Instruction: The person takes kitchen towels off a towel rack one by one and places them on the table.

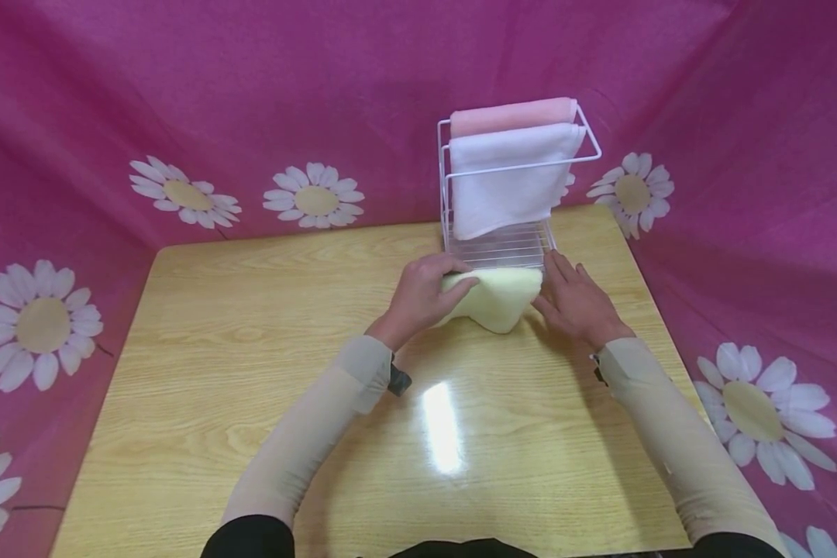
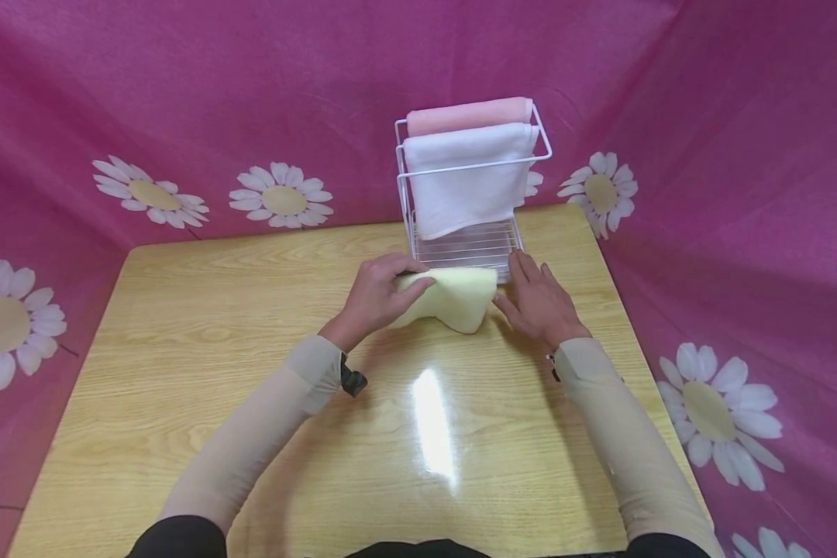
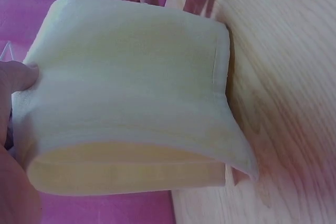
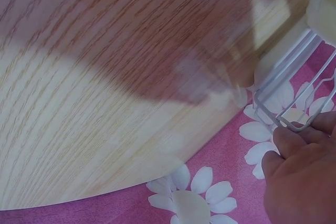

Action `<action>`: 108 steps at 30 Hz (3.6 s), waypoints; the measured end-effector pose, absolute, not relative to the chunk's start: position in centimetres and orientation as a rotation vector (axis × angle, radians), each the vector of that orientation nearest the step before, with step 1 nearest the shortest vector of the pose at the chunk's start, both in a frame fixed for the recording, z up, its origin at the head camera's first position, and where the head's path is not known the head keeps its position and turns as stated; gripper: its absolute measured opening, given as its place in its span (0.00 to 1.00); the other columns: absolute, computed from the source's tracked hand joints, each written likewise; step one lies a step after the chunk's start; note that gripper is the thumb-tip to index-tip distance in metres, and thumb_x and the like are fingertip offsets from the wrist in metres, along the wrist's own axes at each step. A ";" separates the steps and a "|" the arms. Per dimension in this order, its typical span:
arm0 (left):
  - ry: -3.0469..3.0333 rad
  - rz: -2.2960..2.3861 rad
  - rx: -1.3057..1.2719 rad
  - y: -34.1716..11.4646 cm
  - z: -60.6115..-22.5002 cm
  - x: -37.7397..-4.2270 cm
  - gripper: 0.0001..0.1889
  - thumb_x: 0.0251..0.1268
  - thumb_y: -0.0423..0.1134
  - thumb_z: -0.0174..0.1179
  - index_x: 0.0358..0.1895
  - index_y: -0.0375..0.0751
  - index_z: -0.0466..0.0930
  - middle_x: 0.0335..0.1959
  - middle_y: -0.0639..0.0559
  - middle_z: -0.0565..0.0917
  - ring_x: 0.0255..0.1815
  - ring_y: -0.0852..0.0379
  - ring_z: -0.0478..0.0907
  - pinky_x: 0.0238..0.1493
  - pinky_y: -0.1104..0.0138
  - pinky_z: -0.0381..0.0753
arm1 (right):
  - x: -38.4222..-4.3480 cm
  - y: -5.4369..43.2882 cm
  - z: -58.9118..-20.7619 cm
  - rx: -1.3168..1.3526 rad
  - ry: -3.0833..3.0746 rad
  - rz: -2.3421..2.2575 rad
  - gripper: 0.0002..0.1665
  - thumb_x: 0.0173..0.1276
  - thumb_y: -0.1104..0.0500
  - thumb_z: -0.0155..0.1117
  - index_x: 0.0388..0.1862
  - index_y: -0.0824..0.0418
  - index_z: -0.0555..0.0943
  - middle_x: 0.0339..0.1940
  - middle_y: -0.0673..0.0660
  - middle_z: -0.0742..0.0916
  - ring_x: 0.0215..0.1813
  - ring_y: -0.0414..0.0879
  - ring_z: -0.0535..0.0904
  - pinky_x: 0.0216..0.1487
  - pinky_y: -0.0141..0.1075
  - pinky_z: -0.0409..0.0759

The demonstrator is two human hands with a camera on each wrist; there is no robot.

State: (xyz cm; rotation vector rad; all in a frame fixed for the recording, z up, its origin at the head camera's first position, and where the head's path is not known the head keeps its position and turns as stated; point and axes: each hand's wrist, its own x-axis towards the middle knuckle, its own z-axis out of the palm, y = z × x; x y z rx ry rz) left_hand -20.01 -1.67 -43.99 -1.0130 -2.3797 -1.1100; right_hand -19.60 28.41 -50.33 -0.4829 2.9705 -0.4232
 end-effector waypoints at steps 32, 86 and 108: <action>-2.335 -1.129 -1.102 -2.4 -45.9 -15.6 0.08 0.59 0.36 0.73 0.39 0.37 0.87 0.36 0.47 0.87 0.39 0.53 0.83 0.44 0.66 0.81 | -19.5 28.3 -50.3 -0.480 2.988 -0.440 0.49 0.79 0.43 0.50 0.81 0.70 0.42 0.81 0.69 0.51 0.80 0.63 0.46 0.77 0.56 0.43; -2.659 -0.759 -1.438 -0.8 -52.4 -8.7 0.08 0.65 0.40 0.67 0.45 0.45 0.86 0.39 0.58 0.85 0.44 0.62 0.79 0.47 0.73 0.77 | -19.6 28.5 -51.0 -0.495 3.014 -0.467 0.50 0.79 0.38 0.46 0.81 0.71 0.44 0.81 0.69 0.52 0.80 0.62 0.48 0.77 0.55 0.42; -2.564 -0.638 -1.526 -0.3 -53.6 -8.2 0.05 0.62 0.43 0.71 0.38 0.49 0.88 0.36 0.60 0.81 0.39 0.63 0.76 0.40 0.75 0.77 | -19.5 28.4 -50.7 -0.464 2.992 -0.454 0.51 0.79 0.36 0.44 0.81 0.68 0.41 0.82 0.68 0.50 0.81 0.60 0.45 0.77 0.54 0.41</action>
